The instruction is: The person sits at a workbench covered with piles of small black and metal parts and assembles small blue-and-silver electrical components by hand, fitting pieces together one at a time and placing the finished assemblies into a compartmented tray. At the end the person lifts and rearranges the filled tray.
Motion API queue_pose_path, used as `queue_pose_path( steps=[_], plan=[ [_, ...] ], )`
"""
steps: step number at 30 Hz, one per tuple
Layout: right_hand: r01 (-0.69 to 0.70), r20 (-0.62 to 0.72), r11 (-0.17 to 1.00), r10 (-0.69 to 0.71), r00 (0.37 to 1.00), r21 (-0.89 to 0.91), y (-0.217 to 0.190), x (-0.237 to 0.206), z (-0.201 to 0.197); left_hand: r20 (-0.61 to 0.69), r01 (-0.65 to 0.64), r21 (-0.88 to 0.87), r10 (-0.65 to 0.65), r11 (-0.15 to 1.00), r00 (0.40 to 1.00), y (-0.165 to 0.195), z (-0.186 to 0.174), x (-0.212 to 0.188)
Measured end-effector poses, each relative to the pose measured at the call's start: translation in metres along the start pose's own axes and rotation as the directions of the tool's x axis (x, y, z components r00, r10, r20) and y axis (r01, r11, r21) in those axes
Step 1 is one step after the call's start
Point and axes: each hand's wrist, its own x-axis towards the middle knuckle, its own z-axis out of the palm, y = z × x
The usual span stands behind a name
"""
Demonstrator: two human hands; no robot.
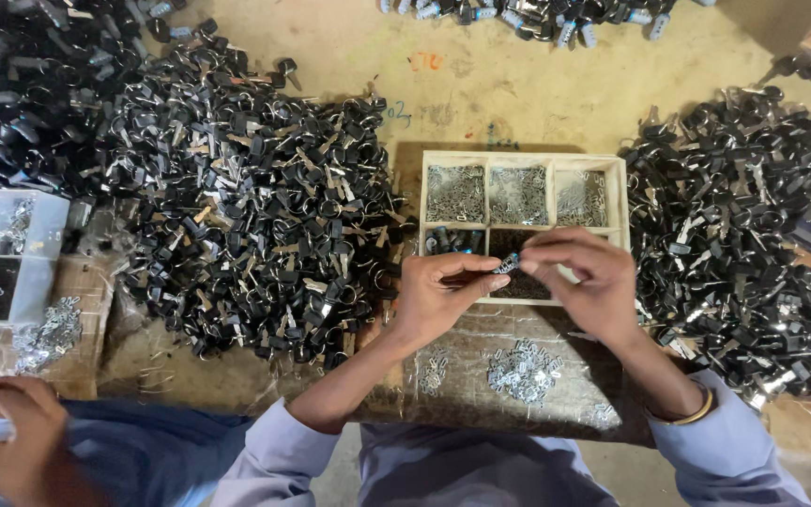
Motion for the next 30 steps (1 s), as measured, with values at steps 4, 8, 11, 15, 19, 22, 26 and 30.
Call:
queue_pose_path(
  steps=[4, 8, 11, 15, 19, 22, 26, 30],
  plan=[
    [-0.178, 0.046, 0.903, 0.173, 0.984, 0.390, 0.006, -0.001, 0.001, -0.001, -0.031, 0.009, 0.032, 0.999, 1.000, 0.001, 0.000, -0.001],
    [-0.110, 0.145, 0.972, 0.080, 0.986, 0.208, 0.003, -0.005, 0.005, -0.001, -0.045, 0.023, 0.045, 0.999, 0.999, 0.005, 0.000, -0.001],
    [-0.074, 0.144, 0.986, 0.053, 0.988, 0.147, -0.002, -0.003, 0.007, -0.002, 0.004, -0.024, -0.004, 1.000, 1.000, 0.007, 0.000, -0.002],
    [-0.100, 0.098, 0.995, 0.099, 0.990, 0.006, -0.011, -0.002, 0.011, -0.001, 0.012, -0.035, -0.012, 0.999, 1.000, 0.008, 0.000, -0.002],
    [0.219, 0.146, 0.948, -0.188, 0.971, -0.233, -0.018, 0.000, 0.003, 0.002, -0.001, -0.051, 0.001, 0.999, 1.000, 0.009, 0.000, -0.002],
    [0.224, 0.159, 0.934, -0.186, 0.970, -0.277, -0.018, -0.001, 0.001, 0.009, -0.010, -0.021, 0.010, 1.000, 1.000, 0.008, 0.000, -0.001],
    [-0.107, 0.051, 0.978, 0.099, 0.994, 0.180, -0.011, -0.002, 0.004, 0.030, -0.017, 0.015, 0.016, 1.000, 0.999, 0.006, 0.000, 0.001],
    [-0.163, 0.150, 0.954, 0.129, 0.980, 0.250, -0.004, -0.006, 0.009, 0.011, -0.038, -0.013, 0.039, 0.999, 0.999, 0.005, 0.001, -0.001]
  ],
)
